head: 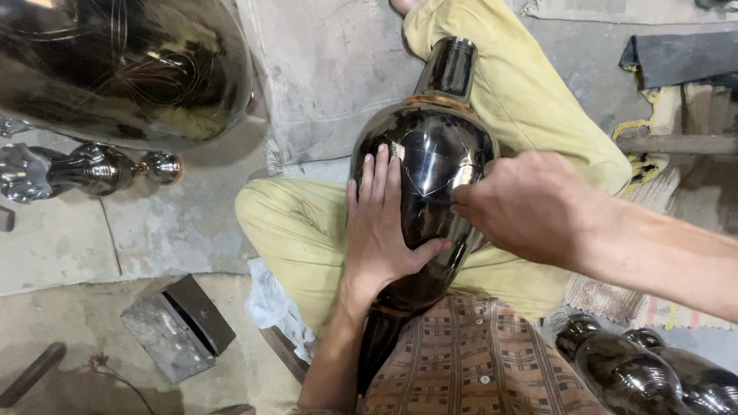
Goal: The person sits on the floor and uses a small metal tool to engrave a geometric pattern onto the surface of a polished metal vase. The person holds the vase steady with one hand while carefully carving lines with the other.
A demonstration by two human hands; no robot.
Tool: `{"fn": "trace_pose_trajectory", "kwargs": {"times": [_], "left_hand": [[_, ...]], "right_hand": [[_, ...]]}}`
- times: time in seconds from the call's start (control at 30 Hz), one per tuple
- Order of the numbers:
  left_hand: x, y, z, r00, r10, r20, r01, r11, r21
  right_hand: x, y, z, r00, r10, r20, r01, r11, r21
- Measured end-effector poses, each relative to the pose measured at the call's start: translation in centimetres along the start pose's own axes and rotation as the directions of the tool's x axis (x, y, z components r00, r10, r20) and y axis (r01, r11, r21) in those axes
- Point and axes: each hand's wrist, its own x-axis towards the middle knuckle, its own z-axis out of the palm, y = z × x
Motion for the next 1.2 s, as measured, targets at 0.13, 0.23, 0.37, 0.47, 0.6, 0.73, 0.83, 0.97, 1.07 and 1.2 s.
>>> {"fn": "trace_pose_trajectory", "kwargs": {"times": [0.13, 0.23, 0.37, 0.47, 0.6, 0.73, 0.83, 0.97, 1.07, 1.2], "left_hand": [[-0.1, 0.3, -0.2, 1.0, -0.019, 0.015, 0.019, 1.0, -0.013], [0.0, 0.4, -0.2, 1.0, -0.017, 0.015, 0.017, 1.0, 0.0], [0.0, 0.2, 0.1, 1.0, -0.002, 0.002, 0.002, 1.0, 0.007], [-0.1, 0.0, 0.4, 1.0, -0.012, 0.005, 0.012, 1.0, -0.002], [-0.2, -0.4, 0.5, 1.0, 0.021, -0.023, -0.021, 1.0, -0.009], [-0.2, -0.5, 0.6, 0.999, 0.024, -0.024, -0.024, 1.0, -0.004], [-0.3, -0.5, 0.6, 1.0, 0.024, -0.019, -0.024, 1.0, -0.011], [-0.5, -0.3, 0.5, 0.998, 0.037, -0.042, -0.038, 0.999, -0.02], [-0.4, -0.3, 0.6, 0.999, 0.04, -0.035, -0.04, 0.999, 0.005], [-0.3, -0.6, 0.6, 0.999, 0.034, -0.014, -0.033, 0.999, 0.016]], "right_hand": [[0.4, -0.5, 0.6, 0.996, -0.049, -0.079, 0.038, 0.991, -0.131], [0.6, -0.8, 0.9, 0.997, -0.023, -0.077, 0.015, 0.995, -0.102], [0.7, -0.9, 0.9, 0.99, -0.031, -0.138, 0.015, 0.993, -0.115], [0.7, -0.7, 1.1, 0.98, -0.064, -0.187, 0.044, 0.993, -0.108], [0.5, -0.7, 1.7, 0.981, -0.096, -0.167, 0.065, 0.981, -0.185], [0.3, -0.1, 2.1, 0.993, -0.081, 0.083, 0.097, 0.974, -0.206], [-0.1, 0.6, 2.1, 0.991, -0.106, 0.086, 0.119, 0.977, -0.176], [-0.3, 1.0, 1.9, 0.975, -0.022, 0.222, 0.034, 0.998, -0.051], [0.0, 0.6, 1.9, 0.988, -0.036, 0.153, 0.057, 0.989, -0.136], [-0.4, 0.2, 2.6, 0.994, -0.105, 0.005, 0.104, 0.979, -0.174]]}}
